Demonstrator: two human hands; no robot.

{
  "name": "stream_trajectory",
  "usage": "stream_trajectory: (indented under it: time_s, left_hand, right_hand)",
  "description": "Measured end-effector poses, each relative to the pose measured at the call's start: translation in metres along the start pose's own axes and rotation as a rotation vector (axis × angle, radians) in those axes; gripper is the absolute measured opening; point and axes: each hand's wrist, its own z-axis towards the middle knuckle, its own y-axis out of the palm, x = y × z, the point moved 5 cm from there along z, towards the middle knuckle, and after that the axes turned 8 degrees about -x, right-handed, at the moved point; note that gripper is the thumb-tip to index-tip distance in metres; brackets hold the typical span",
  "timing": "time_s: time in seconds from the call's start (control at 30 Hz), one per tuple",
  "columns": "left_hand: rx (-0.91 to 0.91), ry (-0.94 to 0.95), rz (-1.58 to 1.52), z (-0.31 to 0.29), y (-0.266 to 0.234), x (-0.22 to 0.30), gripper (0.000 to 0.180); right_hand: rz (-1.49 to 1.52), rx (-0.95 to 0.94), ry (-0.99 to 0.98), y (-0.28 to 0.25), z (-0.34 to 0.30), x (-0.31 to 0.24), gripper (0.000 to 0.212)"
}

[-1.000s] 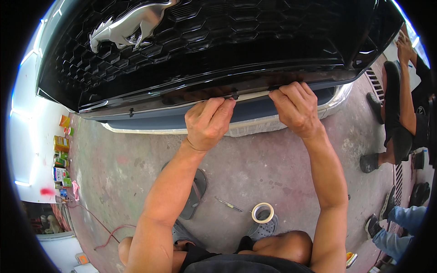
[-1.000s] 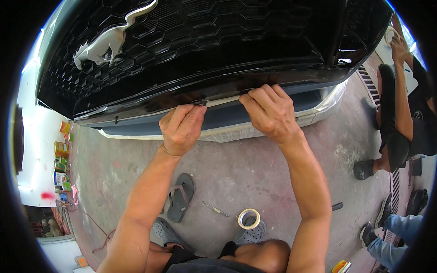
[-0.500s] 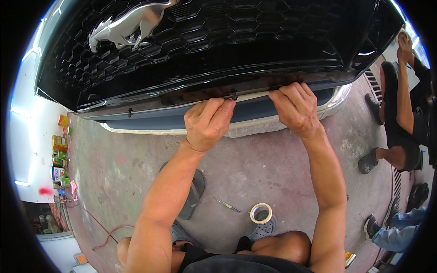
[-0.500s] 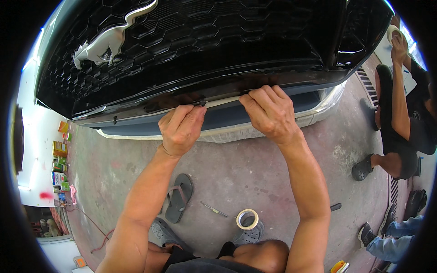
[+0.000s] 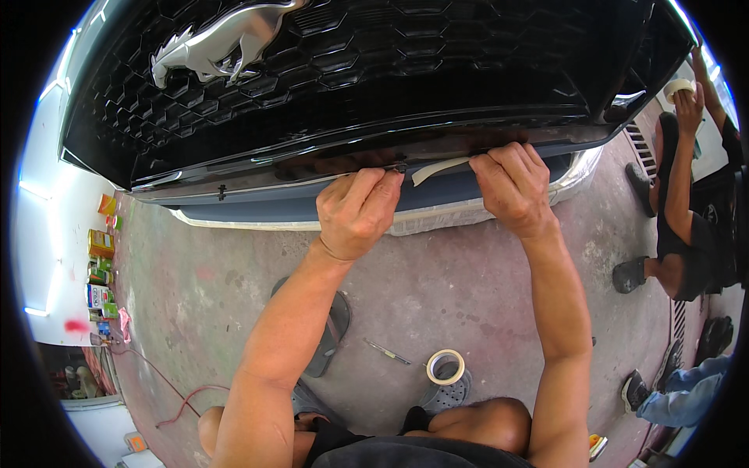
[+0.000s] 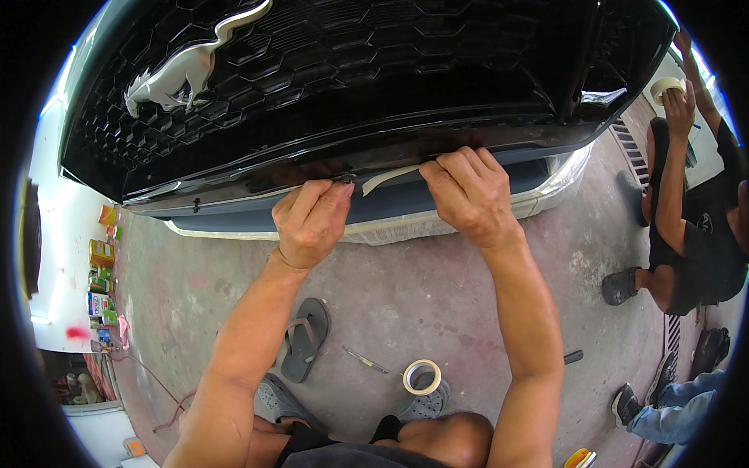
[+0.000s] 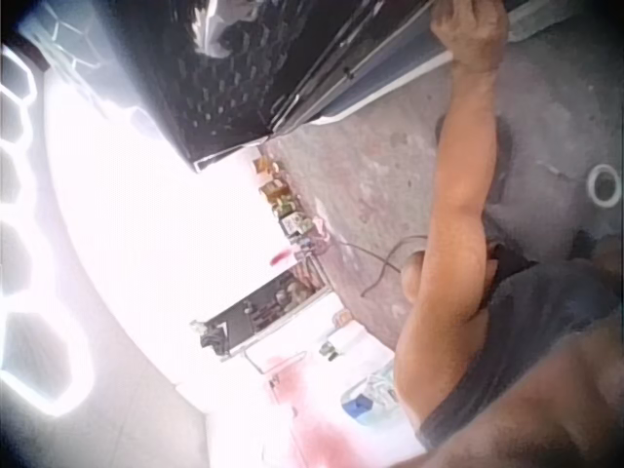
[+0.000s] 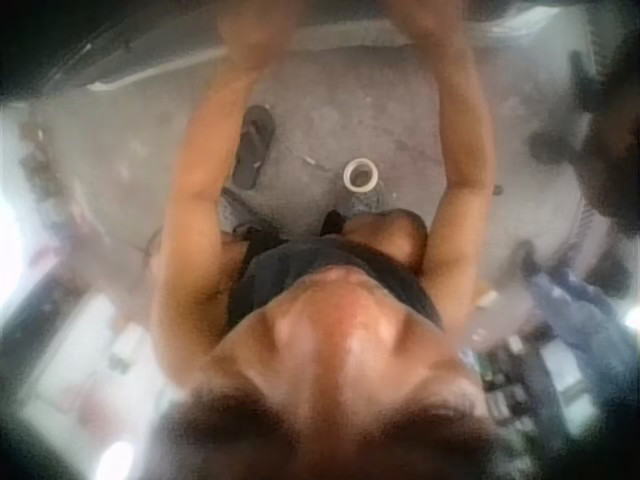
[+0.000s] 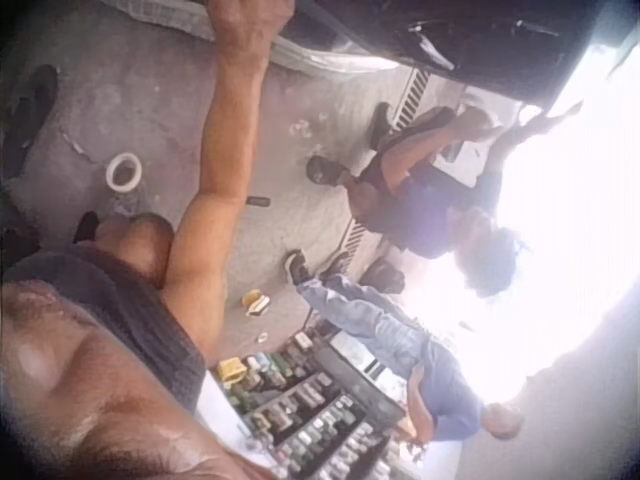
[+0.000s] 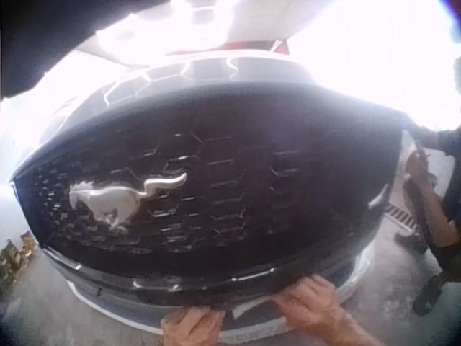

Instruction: The person applies masking tape along the lower edge of a car bumper, smoothing it down and trimming excess with a small blade. The person works along the front bumper edge, repeatedly pressing and cutting the tape.

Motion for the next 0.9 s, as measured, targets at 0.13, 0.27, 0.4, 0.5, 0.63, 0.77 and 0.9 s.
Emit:
stream_trajectory:
  time_s: [0.13, 0.27, 0.4, 0.5, 0.63, 0.77, 0.9]
  left_hand:
    - [-0.002, 0.0, -0.023, 0.001, -0.002, 0.0, 0.024]
    - [-0.028, -0.005, -0.051, -0.003, -0.005, 0.009, 0.035]
    - [-0.011, -0.084, -0.068, -0.005, 0.004, 0.014, 0.042]
    - [0.03, -0.144, -0.086, -0.005, 0.012, 0.017, 0.038]
    - [0.04, -0.123, -0.109, -0.003, 0.017, 0.02, 0.029]
    - [0.029, -0.081, -0.112, -0.002, 0.015, 0.017, 0.025]
    - [0.019, -0.03, -0.035, -0.001, 0.007, 0.011, 0.027]
  right_hand:
    - [0.014, 0.016, -0.018, -0.001, 0.0, 0.001, 0.029]
    - [0.024, 0.022, -0.014, -0.002, 0.0, 0.001, 0.029]
    - [0.016, 0.003, -0.008, -0.002, -0.001, 0.001, 0.027]
    - [0.005, -0.008, 0.002, -0.002, -0.001, 0.001, 0.025]
    - [0.011, -0.008, -0.009, -0.002, -0.001, 0.002, 0.025]
    - [0.024, -0.023, -0.005, -0.003, -0.002, 0.003, 0.027]
    - [0.028, -0.026, -0.016, 0.002, -0.003, 0.001, 0.029]
